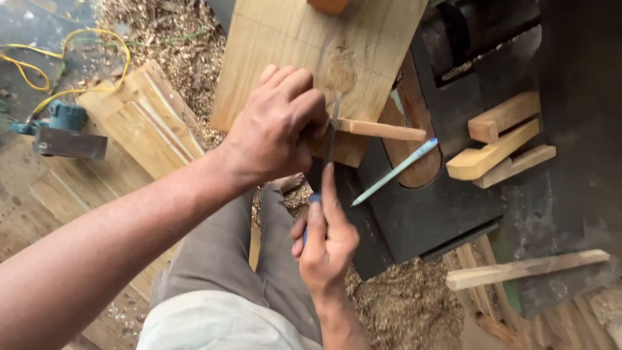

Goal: Measure and assemble wooden pieces using manual tools in a workshop.

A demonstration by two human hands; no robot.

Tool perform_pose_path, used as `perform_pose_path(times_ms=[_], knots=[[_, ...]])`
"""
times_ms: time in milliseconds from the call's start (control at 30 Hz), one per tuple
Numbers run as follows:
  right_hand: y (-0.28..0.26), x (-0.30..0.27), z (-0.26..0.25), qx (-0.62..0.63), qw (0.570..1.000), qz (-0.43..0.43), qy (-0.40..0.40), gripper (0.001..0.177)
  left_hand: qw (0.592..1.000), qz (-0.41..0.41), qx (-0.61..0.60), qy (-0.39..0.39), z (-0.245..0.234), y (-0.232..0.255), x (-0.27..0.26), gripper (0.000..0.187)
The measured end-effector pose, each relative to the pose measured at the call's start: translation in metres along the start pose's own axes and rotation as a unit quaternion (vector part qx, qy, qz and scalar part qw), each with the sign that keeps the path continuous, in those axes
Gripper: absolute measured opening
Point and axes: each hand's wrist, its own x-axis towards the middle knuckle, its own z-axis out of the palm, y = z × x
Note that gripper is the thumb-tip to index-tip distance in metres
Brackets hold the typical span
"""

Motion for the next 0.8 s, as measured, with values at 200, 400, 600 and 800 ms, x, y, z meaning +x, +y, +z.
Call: perform_pose_path(times_ms=[200, 400, 600, 800], knots=[[-0.023, 0.020, 0.010, 0.042, 0.997, 0.056, 0.036, 0.048, 1.000, 0.009, -0.014, 0.023, -0.005, 0.004, 0.003, 0.022], [-0.024, 0.034, 0.010, 0.013, 0.999, 0.031, 0.028, 0.049, 0.999, 0.000, -0.036, 0.018, -0.005, 0.001, 0.007, 0.022], [-0.010, 0.003, 0.001, 0.014, 0.996, 0.087, 0.027, 0.050, 0.999, -0.004, -0.037, 0.027, -0.009, 0.008, 0.013, 0.021], [-0.015, 0.028, -0.003, -0.041, 0.999, -0.024, 0.017, 0.049, 0.999, 0.004, -0.039, 0.035, -0.009, 0.008, 0.013, 0.020]])
